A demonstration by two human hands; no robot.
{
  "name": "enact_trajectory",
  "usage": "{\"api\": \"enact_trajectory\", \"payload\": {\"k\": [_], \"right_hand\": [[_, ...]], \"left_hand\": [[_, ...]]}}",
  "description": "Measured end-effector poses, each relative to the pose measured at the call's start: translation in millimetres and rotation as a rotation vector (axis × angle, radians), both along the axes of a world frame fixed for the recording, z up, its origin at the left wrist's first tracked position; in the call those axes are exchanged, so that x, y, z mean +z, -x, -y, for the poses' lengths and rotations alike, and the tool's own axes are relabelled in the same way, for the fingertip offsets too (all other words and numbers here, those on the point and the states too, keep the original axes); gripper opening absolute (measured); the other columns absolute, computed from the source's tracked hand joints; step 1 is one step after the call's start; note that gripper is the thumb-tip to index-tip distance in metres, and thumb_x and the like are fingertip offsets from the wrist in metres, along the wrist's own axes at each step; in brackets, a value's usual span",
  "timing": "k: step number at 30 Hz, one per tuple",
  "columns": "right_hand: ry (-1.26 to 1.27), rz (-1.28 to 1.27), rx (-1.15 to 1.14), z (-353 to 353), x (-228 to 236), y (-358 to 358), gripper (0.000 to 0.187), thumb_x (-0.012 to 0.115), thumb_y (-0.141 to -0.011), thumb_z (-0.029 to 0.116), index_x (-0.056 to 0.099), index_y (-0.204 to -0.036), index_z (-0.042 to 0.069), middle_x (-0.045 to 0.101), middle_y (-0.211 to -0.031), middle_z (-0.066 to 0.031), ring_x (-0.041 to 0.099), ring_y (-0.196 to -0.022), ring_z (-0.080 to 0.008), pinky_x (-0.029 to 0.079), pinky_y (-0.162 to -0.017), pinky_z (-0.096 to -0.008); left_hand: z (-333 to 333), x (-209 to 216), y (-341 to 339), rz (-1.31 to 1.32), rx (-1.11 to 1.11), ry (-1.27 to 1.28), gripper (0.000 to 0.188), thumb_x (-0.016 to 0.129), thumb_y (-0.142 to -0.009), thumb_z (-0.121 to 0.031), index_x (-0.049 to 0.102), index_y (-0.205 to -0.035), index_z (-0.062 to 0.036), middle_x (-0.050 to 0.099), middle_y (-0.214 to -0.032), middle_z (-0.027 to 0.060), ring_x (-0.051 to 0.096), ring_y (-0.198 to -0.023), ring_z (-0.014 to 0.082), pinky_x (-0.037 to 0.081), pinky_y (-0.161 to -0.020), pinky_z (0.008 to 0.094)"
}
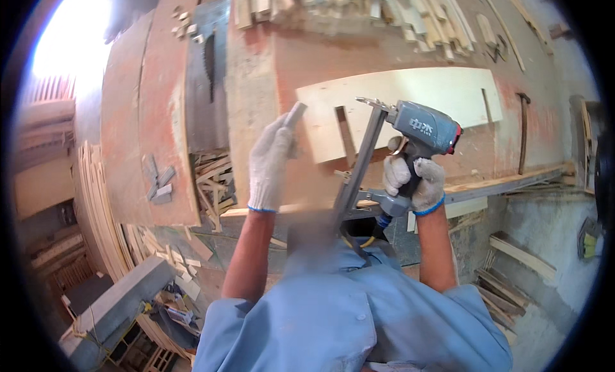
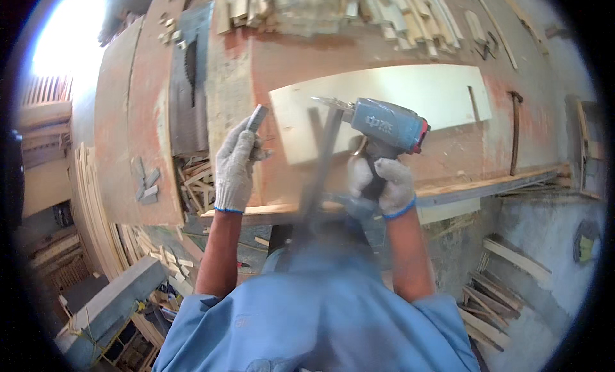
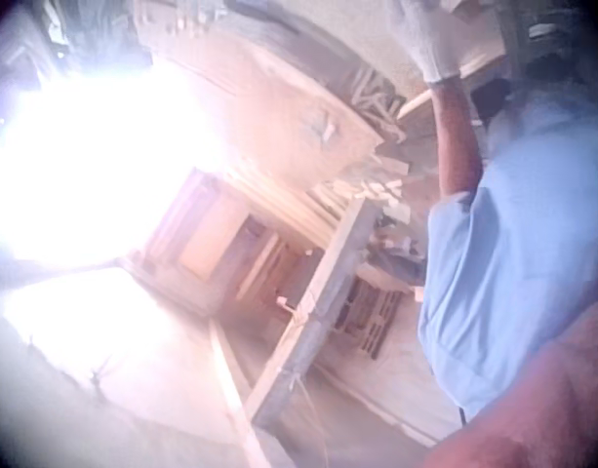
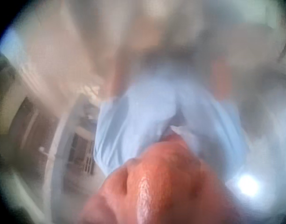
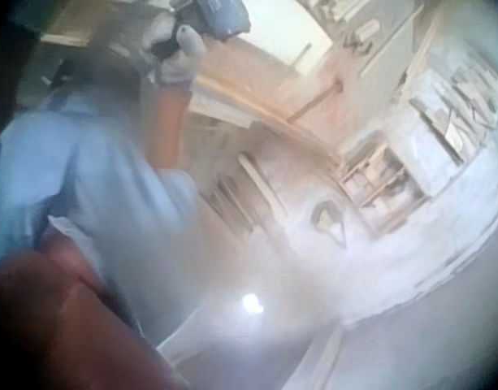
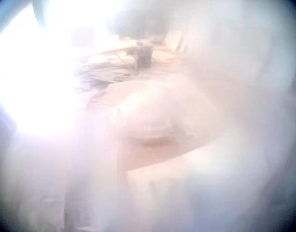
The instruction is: The person assembles a wooden box by attaching side panels to a base using a nail gun and hammer. They also use pliers to remove excess nail heads and adjust the pieces for alignment.
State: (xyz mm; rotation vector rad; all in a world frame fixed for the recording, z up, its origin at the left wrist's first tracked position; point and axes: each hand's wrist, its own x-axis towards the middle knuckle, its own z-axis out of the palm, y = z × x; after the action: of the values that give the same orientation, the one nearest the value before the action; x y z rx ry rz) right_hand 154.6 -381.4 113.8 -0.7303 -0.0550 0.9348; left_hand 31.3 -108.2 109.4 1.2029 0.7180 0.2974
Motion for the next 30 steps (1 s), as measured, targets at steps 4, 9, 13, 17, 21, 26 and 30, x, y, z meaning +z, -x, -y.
{"api": "enact_trajectory", "payload": {"k": [4,9,13,17,21,26,30], "right_hand": [[-0.189,-0.088,-0.035,33,-3,-27,0.058,0.068,-0.089,0.032,0.054,-0.132,-0.004,0.048,-0.068,-0.0078,0.051,-0.057,-0.0237,0.045,-0.053,-0.0388],[-0.279,-0.128,-0.066,64,-19,-49,0.060,0.075,-0.090,0.034,0.058,-0.133,-0.004,0.046,-0.059,0.0008,0.040,-0.051,-0.0140,0.038,-0.043,-0.0312],[-0.318,-0.224,-0.036,90,-25,-67,0.061,0.072,-0.079,0.033,0.055,-0.127,-0.002,0.048,-0.068,-0.0080,0.049,-0.054,-0.0244,0.043,-0.049,-0.0390],[-0.283,-0.250,-0.061,107,-30,-80,0.060,0.073,-0.079,0.033,0.057,-0.126,-0.001,0.049,-0.069,-0.0087,0.050,-0.054,-0.0246,0.041,-0.047,-0.0391],[-0.265,-0.190,-0.117,113,-25,-86,0.059,0.076,-0.086,0.035,0.058,-0.129,-0.002,0.050,-0.066,-0.0036,0.045,-0.051,-0.0179,0.040,-0.044,-0.0349],[-0.322,-0.244,-0.140,131,-45,-87,0.063,0.076,-0.080,0.033,0.058,-0.130,0.000,0.060,-0.079,-0.0133,0.056,-0.057,-0.0270,0.047,-0.048,-0.0409],[-0.234,-0.227,-0.207,133,-39,-81,0.061,0.077,-0.083,0.032,0.058,-0.130,-0.001,0.055,-0.069,-0.0059,0.049,-0.053,-0.0199,0.042,-0.045,-0.0367]], "left_hand": [[67,46,-51,0.005,-0.067,-0.004,0.040,0.059,-0.109,-0.014,0.061,-0.142,0.0074,0.067,-0.118,0.0067,0.067,-0.097,0.0139,0.059,-0.091,0.0315],[120,62,-81,0.001,-0.164,-0.363,0.038,0.061,-0.105,-0.004,0.063,-0.141,0.0074,0.066,-0.129,0.0107,0.068,-0.108,0.0179,0.057,-0.094,0.0313],[144,53,-108,0.041,-0.295,-0.509,0.038,0.064,-0.100,0.002,0.065,-0.138,0.0064,0.065,-0.128,0.0117,0.065,-0.115,0.0196,0.056,-0.097,0.0319],[170,51,-123,0.002,-0.271,-0.555,0.038,0.066,-0.099,0.003,0.067,-0.137,0.0051,0.064,-0.127,0.0117,0.064,-0.116,0.0197,0.054,-0.100,0.0326],[189,53,-132,0.003,-0.227,-0.575,0.039,0.066,-0.099,0.002,0.067,-0.138,0.0030,0.065,-0.125,0.0113,0.064,-0.116,0.0201,0.052,-0.101,0.0328],[205,53,-142,0.047,-0.213,-0.595,0.035,0.062,-0.095,-0.003,0.069,-0.130,-0.0017,0.068,-0.118,0.0168,0.064,-0.114,0.0321,0.051,-0.101,0.0404],[203,55,-147,-0.061,-0.277,-0.538,0.041,0.065,-0.098,0.002,0.066,-0.139,0.0025,0.064,-0.127,0.0106,0.064,-0.115,0.0190,0.050,-0.102,0.0322]]}}
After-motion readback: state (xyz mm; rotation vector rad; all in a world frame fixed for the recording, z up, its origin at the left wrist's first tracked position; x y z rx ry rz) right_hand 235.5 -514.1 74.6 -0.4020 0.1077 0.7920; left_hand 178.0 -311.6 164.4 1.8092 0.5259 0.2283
